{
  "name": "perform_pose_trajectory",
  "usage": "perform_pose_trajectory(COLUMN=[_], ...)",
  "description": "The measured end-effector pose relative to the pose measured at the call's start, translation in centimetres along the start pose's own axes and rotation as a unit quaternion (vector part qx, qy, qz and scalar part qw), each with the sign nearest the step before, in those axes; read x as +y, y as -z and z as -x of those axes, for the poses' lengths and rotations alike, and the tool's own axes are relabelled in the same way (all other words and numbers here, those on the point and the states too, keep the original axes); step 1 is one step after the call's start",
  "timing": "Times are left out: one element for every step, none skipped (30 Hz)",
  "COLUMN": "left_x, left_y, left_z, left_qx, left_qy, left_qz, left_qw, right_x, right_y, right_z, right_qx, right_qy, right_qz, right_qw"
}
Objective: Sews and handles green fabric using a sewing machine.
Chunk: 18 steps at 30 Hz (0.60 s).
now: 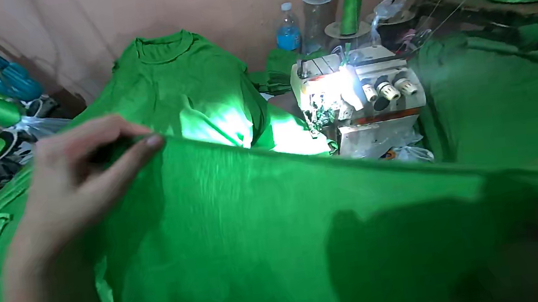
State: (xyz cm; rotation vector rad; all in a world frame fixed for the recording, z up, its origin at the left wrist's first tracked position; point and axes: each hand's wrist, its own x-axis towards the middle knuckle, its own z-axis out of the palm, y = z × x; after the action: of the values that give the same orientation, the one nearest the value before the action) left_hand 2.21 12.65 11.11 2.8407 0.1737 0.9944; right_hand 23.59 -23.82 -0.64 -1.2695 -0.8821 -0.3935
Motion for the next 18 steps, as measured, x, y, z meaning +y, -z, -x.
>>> perform_pose_trajectory(left_x=[-0.8,-1.3,-1.4,-1.0,0.0,1.5,3.3,5.2,6.6,7.4,7.9,8.0,8.1,8.1,8.1,8.1,8.2,8.1], left_y=[-1.0,-2.6,-4.6,-7.1,-9.9,-12.6,-15.0,-16.4,-17.9,-19.2,-19.8,-20.0,-20.0,-19.8,-19.6,-19.3,-19.1,-19.0], left_z=[-1.8,-3.4,-4.8,-5.8,-6.2,-6.3,-6.3,-6.1,-5.9,-5.7,-5.6,-5.6,-5.7,-5.7,-5.7,-5.7,-5.7,-5.8], left_qx=[-0.006,-0.021,-0.042,-0.052,-0.064,-0.079,-0.112,-0.177,-0.199,-0.186,-0.170,-0.155,-0.151,-0.153,-0.157,-0.154,-0.141,-0.120], left_qy=[0.006,0.040,0.100,0.132,0.128,0.092,0.052,0.052,0.055,0.059,0.069,0.067,0.065,0.060,0.054,0.050,0.048,0.042], left_qz=[-0.065,-0.112,-0.123,-0.115,-0.090,-0.044,0.027,0.130,0.213,0.270,0.304,0.312,0.315,0.315,0.313,0.304,0.292,0.278], left_qw=[0.998,0.993,0.986,0.983,0.986,0.992,0.992,0.974,0.955,0.943,0.935,0.935,0.935,0.935,0.935,0.939,0.945,0.952], right_x=[1.3,2.6,4.1,5.7,7.2,8.3,8.9,9.1,9.1,8.9,8.6,8.4,8.2,8.1,7.9,7.7,7.6,7.7], right_y=[-3.8,-7.0,-9.5,-11.2,-12.4,-13.3,-13.7,-13.9,-13.8,-13.7,-13.6,-13.3,-13.1,-12.7,-12.4,-12.1,-11.8,-11.7], right_z=[-0.1,-0.3,-0.4,-0.4,-0.3,-0.3,-0.2,-0.1,-0.1,-0.1,0.0,0.1,0.3,0.6,1.0,1.3,1.6,1.9], right_qx=[0.075,0.119,0.135,0.128,0.118,0.115,0.108,0.102,0.098,0.098,0.096,0.090,0.081,0.062,0.042,0.021,0.001,-0.016], right_qy=[-0.044,-0.102,-0.169,-0.229,-0.270,-0.293,-0.301,-0.302,-0.300,-0.302,-0.303,-0.305,-0.303,-0.298,-0.292,-0.291,-0.294,-0.297], right_qz=[0.006,-0.018,-0.063,-0.107,-0.142,-0.167,-0.179,-0.181,-0.178,-0.171,-0.164,-0.163,-0.169,-0.176,-0.177,-0.166,-0.152,-0.131], right_qw=[0.996,0.988,0.974,0.959,0.945,0.934,0.930,0.930,0.932,0.933,0.934,0.934,0.934,0.936,0.939,0.942,0.944,0.946])
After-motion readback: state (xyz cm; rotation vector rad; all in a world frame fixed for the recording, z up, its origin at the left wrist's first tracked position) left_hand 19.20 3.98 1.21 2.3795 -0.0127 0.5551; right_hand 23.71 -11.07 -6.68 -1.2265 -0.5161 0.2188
